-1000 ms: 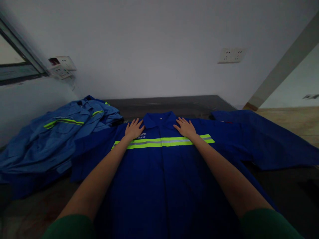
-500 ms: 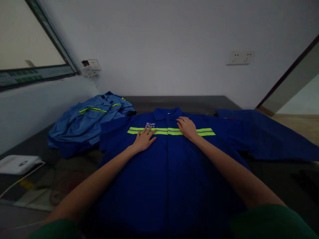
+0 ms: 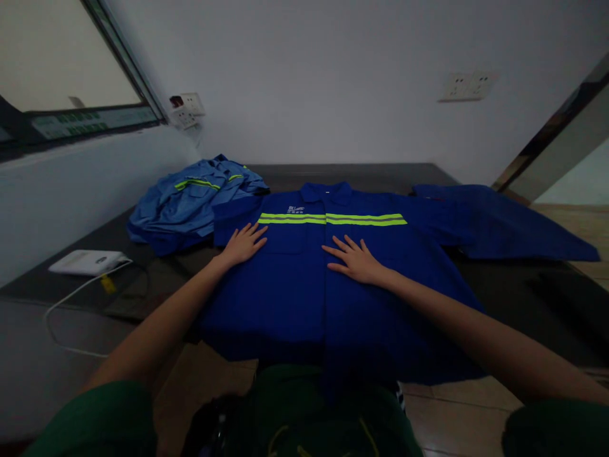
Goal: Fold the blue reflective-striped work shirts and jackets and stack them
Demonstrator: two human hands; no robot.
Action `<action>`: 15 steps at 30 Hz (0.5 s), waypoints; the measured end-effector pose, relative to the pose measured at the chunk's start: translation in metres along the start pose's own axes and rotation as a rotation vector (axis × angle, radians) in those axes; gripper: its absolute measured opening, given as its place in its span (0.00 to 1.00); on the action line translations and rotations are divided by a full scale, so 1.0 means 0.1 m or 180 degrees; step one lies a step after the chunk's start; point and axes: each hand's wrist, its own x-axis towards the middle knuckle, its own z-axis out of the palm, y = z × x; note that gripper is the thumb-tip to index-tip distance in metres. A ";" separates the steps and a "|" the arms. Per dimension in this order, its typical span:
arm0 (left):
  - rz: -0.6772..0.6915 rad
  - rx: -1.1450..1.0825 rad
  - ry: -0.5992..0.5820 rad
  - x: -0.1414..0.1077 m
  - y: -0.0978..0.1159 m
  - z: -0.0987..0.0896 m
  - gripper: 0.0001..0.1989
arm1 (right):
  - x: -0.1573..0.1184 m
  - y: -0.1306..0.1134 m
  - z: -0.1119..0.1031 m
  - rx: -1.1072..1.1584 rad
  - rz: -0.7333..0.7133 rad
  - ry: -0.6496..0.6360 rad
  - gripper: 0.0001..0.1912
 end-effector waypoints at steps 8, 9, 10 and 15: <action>0.0053 -0.0052 0.0194 0.40 -0.03 0.05 0.28 | 0.28 0.22 0.05 -0.0164 0.0014 0.0186 0.35; 0.0051 -0.0073 0.0239 0.46 -0.04 0.06 0.28 | 0.33 0.26 0.04 -0.0166 0.0003 0.0200 0.34; 0.0061 -0.0097 0.0292 0.52 -0.06 0.06 0.28 | 0.39 0.30 0.03 -0.0166 -0.0007 0.0210 0.34; 0.0046 -0.0108 0.0855 0.65 -0.05 0.04 0.23 | 0.60 0.44 -0.02 -0.0137 -0.0073 0.0260 0.33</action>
